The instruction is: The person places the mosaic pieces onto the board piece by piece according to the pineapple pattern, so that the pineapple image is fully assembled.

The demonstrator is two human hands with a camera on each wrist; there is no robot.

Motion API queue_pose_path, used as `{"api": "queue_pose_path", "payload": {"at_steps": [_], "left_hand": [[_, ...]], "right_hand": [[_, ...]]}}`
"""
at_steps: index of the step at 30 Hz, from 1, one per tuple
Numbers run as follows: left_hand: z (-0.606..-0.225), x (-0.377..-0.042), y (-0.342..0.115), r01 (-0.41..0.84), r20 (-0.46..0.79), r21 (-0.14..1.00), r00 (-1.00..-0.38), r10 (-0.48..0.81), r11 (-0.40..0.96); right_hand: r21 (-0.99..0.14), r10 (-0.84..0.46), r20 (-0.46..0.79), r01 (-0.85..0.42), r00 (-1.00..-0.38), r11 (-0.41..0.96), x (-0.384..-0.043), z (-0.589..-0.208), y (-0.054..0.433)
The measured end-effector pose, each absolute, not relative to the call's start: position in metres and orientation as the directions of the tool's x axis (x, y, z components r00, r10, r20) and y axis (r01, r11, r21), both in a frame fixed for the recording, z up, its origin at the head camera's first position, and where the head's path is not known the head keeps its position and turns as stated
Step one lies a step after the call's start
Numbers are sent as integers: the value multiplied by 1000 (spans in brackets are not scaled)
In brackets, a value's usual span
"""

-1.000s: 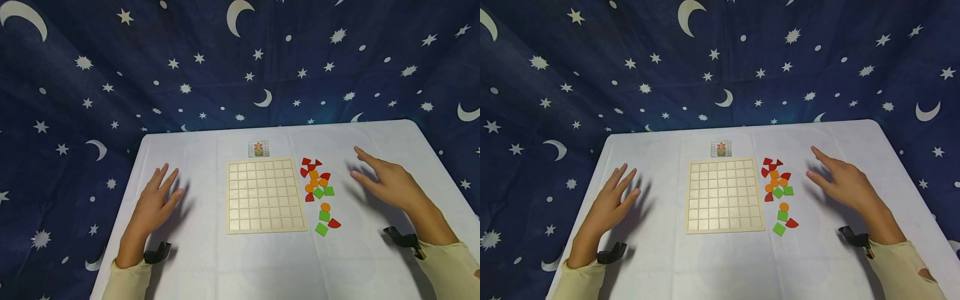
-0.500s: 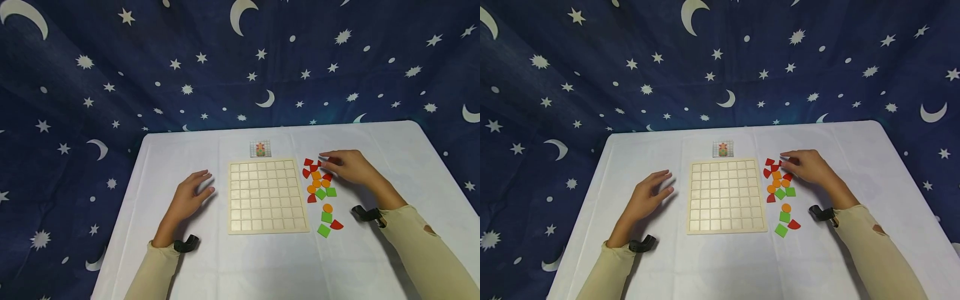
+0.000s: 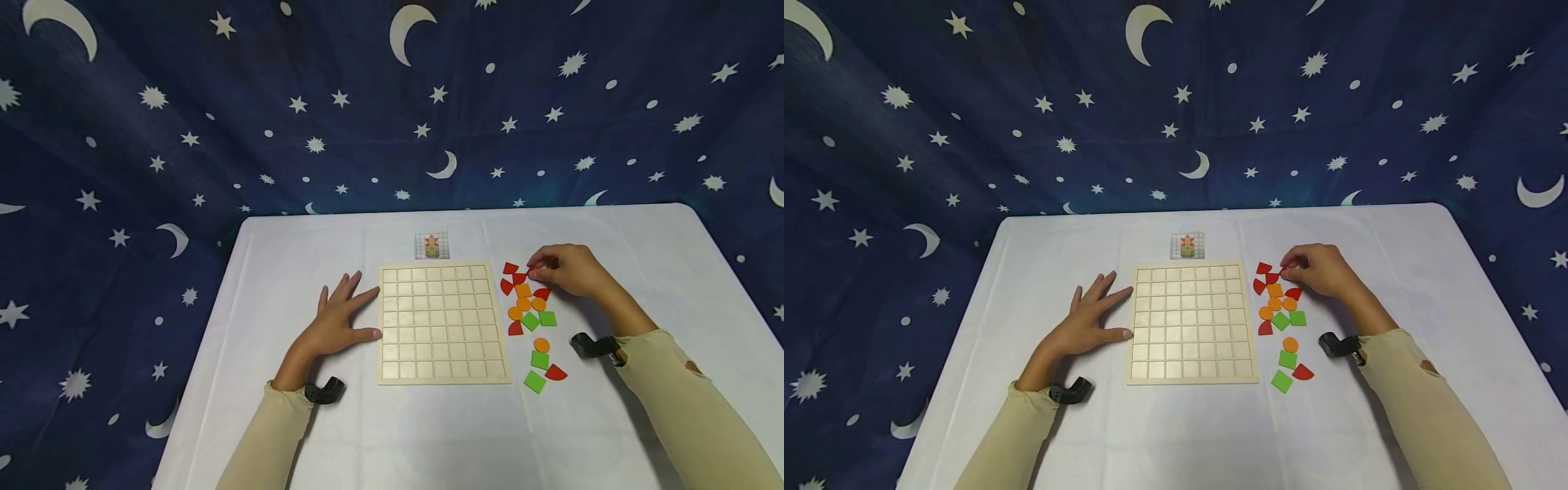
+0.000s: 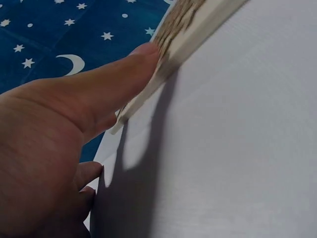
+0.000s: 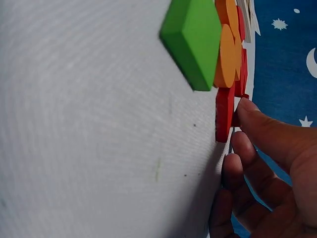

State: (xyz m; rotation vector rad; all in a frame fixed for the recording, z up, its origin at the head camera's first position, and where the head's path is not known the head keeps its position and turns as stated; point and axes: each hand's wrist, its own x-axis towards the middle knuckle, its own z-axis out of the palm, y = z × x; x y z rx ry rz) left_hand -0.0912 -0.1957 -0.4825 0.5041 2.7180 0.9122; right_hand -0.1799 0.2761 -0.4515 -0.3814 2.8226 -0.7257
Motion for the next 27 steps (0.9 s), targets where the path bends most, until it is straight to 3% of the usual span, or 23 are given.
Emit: {"api": "queue_pose_path", "payload": {"at_steps": [7,17,27], "left_hand": [[-485,-92,-195,280,-117,549,-907,404,788],[-484,-92,-194,289,-130,520,-903,409,804],[-484,-88,-194,312,-126,496,-897,423,810]], "right_hand": [[-541,-251,-168,-124,-953,832,-181,-449,274],[-651,-142,-82,-54,-987,757,-172,-448,253],[-752,-176,-185,24,-967,659,-164,-445,216]]}}
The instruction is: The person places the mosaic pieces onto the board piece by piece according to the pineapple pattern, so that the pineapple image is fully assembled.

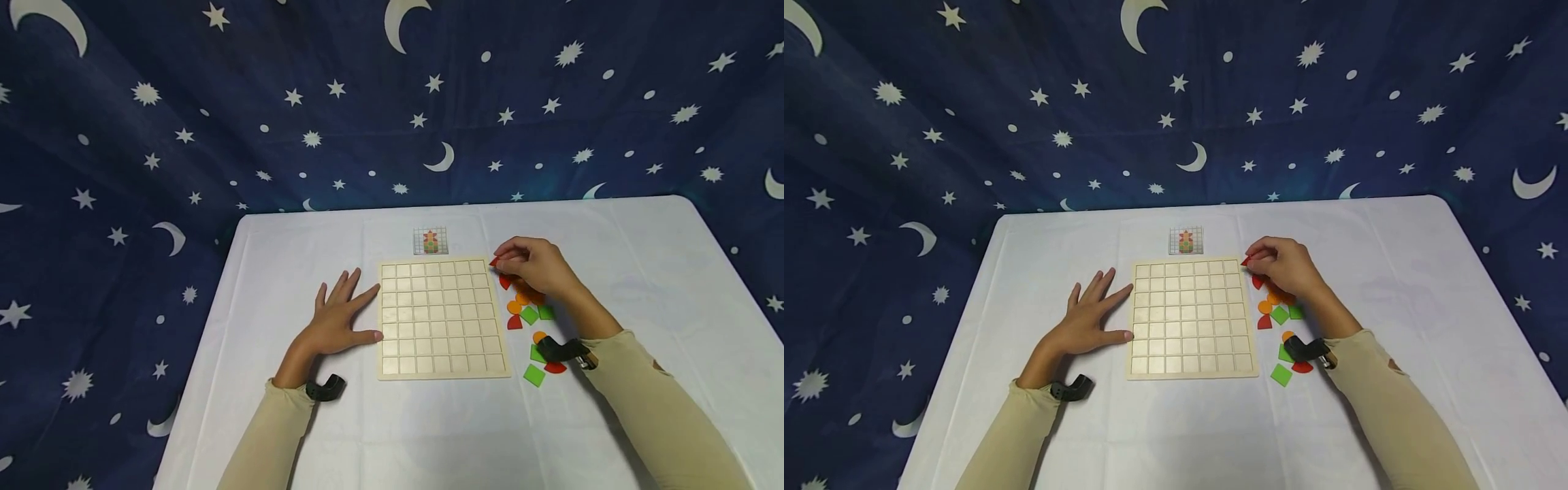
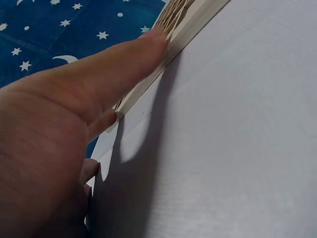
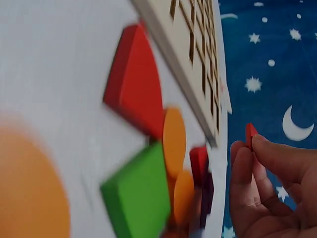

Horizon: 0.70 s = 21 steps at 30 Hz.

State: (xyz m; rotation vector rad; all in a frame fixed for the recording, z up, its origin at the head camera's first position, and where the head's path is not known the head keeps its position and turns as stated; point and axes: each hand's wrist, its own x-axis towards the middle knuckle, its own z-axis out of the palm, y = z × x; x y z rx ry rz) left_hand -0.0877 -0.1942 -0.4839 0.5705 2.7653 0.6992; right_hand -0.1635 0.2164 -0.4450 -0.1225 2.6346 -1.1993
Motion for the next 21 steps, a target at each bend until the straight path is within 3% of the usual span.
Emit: {"api": "queue_pose_path", "payload": {"at_steps": [8,21], "left_hand": [[-485,-88,-194,301,-132,503,-899,417,810],[-483,-89,-193,288,-153,490,-901,407,823]], "right_hand": [[-799,-185,-310,150,-933,583,-163,-446,191],[-844,-288,-288,99,-913,528,-172,-449,151]]}}
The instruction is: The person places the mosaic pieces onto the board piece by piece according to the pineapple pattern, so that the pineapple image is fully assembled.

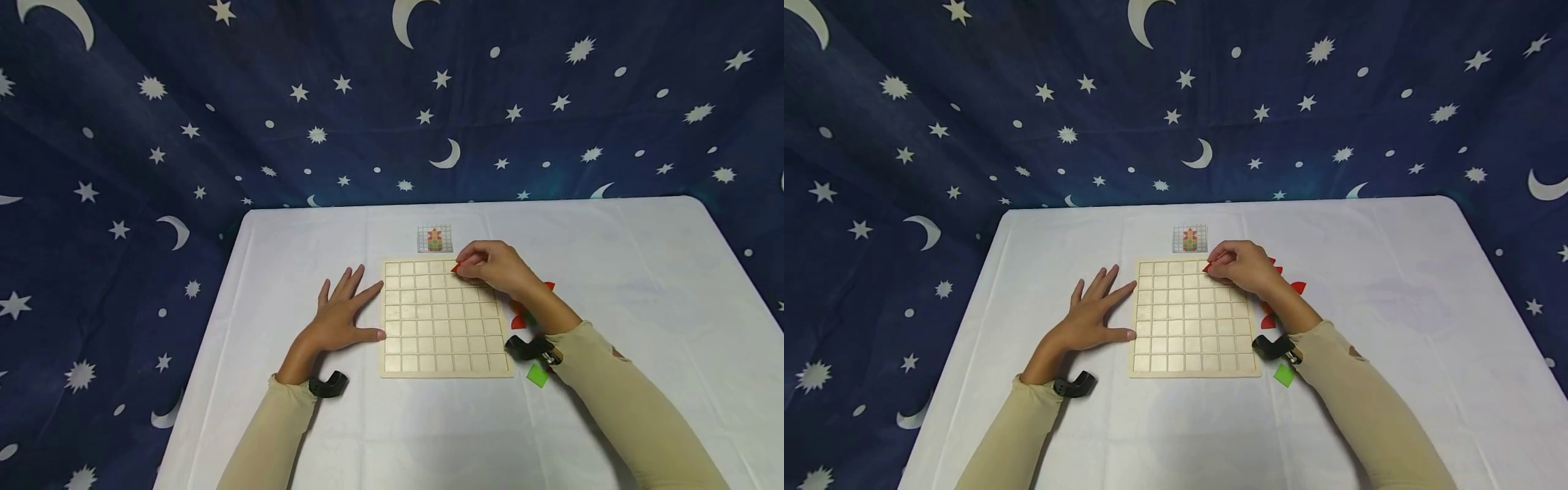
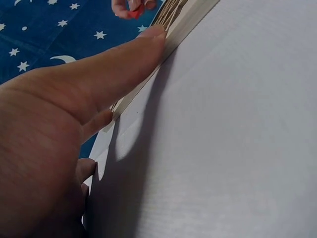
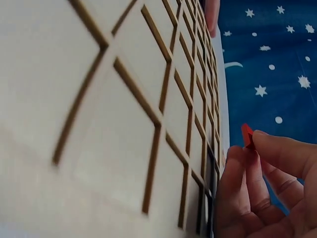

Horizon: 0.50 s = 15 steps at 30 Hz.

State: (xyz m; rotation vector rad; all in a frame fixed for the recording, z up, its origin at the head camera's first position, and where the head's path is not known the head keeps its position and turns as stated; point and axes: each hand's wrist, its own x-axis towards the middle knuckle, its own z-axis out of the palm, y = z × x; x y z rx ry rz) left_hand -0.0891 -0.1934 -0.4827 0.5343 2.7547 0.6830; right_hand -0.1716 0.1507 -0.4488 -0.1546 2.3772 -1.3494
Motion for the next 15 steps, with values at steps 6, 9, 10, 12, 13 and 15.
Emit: {"api": "queue_pose_path", "payload": {"at_steps": [6,9,10,12,13,15], "left_hand": [[-485,-91,-193,289,-148,481,-904,402,828],[-485,-90,-192,285,-154,480,-904,399,830],[-485,-90,-192,282,-157,481,-904,398,830],[-485,-90,-192,282,-155,480,-905,397,830],[-485,-90,-192,283,-154,478,-905,396,832],[-485,-90,-192,285,-148,477,-906,396,831]], "right_hand": [[-868,-328,-303,117,-895,483,-173,-451,140],[-855,-331,-302,101,-894,508,-174,-452,135],[-853,-334,-298,92,-894,514,-174,-452,133],[-846,-337,-291,76,-896,528,-174,-453,130],[-843,-339,-285,66,-896,534,-174,-453,129],[-836,-339,-278,53,-899,546,-175,-454,126]]}}
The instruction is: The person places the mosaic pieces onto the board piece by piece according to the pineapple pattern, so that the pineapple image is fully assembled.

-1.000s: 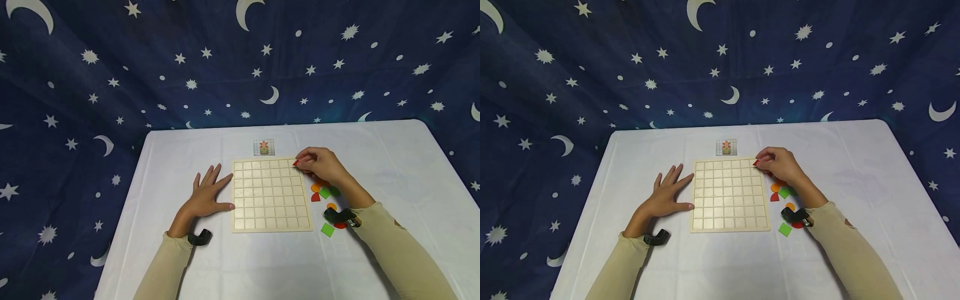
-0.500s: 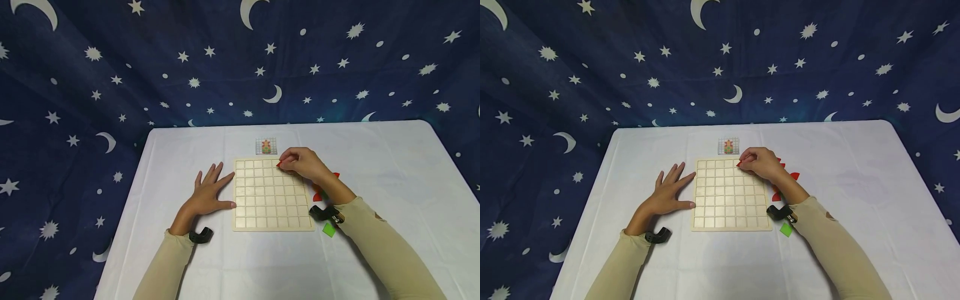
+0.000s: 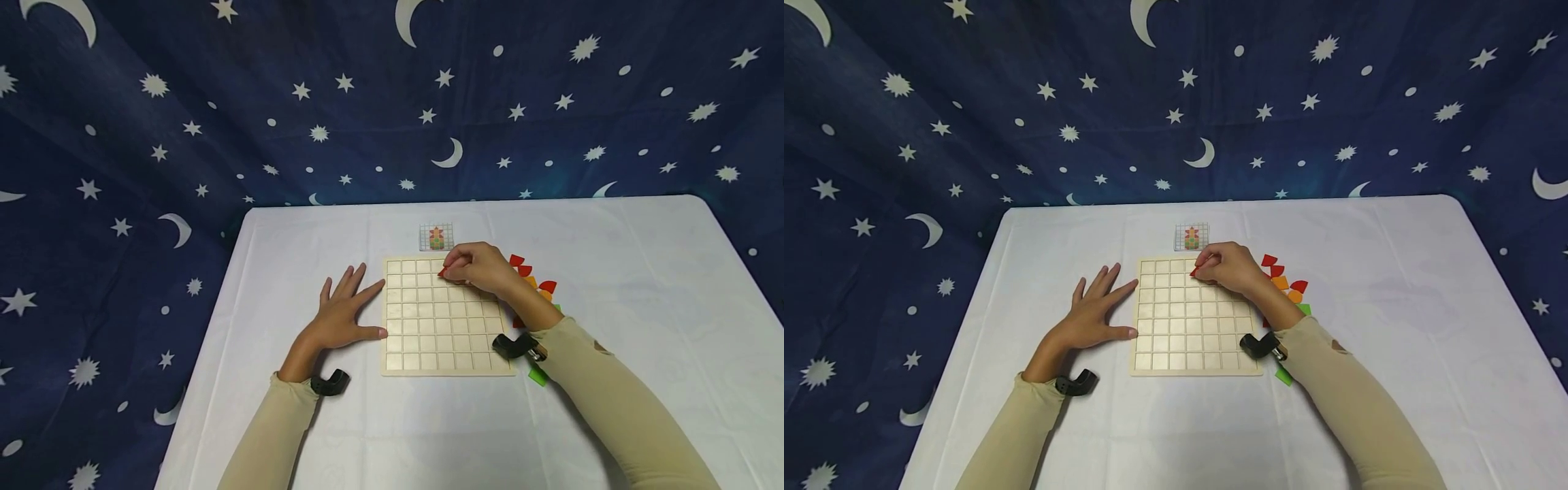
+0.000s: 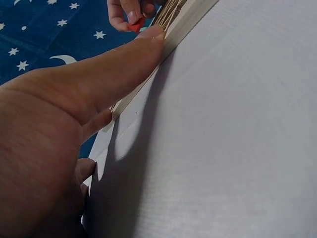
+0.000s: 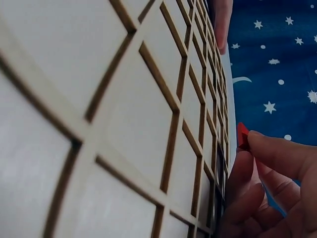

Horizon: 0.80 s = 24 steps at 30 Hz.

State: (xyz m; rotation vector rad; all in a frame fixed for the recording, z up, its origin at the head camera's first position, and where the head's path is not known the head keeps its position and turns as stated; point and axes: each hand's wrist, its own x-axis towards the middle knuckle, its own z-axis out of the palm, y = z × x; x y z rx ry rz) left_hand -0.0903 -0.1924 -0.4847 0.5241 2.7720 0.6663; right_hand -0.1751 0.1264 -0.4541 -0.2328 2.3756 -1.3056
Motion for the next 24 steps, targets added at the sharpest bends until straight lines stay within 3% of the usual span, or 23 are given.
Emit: {"api": "queue_pose_path", "payload": {"at_steps": [24], "left_hand": [[-487,-91,-193,291,-139,492,-904,404,821]], "right_hand": [[-752,-344,-183,-94,-921,653,-172,-461,116]]}}
